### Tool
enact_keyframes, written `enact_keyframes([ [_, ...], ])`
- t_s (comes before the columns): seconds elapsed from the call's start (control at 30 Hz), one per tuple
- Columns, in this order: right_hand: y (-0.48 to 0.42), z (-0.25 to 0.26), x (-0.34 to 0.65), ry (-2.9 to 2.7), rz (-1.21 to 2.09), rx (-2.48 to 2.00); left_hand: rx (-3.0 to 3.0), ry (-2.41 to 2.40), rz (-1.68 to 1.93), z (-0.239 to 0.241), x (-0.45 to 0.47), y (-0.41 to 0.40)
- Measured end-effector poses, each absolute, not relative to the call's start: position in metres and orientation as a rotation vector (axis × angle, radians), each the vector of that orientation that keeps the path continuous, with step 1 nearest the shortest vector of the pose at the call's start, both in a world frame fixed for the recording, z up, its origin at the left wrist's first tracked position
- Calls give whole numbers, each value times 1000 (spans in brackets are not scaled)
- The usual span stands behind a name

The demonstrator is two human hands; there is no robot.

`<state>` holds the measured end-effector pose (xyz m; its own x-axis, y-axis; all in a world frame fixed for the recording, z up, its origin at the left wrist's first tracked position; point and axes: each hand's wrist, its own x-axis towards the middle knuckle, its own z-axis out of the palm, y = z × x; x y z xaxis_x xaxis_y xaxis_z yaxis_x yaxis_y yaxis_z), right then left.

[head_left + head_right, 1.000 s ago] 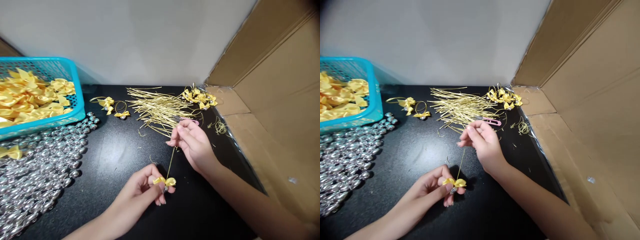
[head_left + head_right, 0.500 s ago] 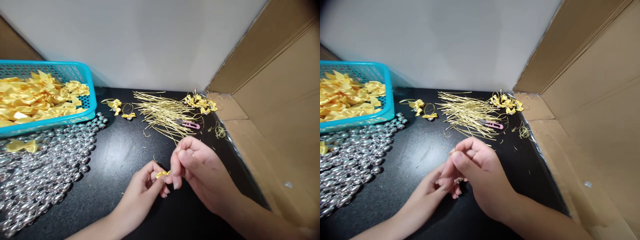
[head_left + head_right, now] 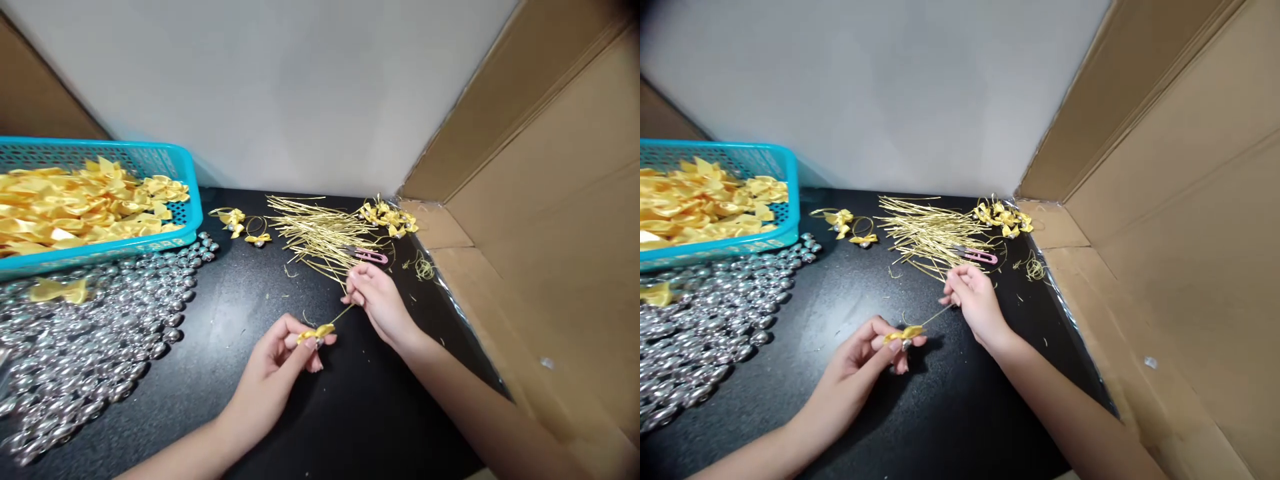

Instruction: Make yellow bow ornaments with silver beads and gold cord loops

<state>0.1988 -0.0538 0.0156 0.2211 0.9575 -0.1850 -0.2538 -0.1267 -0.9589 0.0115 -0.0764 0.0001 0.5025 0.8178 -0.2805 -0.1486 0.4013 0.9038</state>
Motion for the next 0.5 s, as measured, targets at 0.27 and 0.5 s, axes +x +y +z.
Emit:
enact_keyframes([
  [0.27, -125, 23, 193, -1342, 982, -1566, 942, 902, 780, 2, 14, -72],
  [0.5, -117, 21, 164, -1629, 820, -1525, 969, 876, 754, 1, 13, -73],
])
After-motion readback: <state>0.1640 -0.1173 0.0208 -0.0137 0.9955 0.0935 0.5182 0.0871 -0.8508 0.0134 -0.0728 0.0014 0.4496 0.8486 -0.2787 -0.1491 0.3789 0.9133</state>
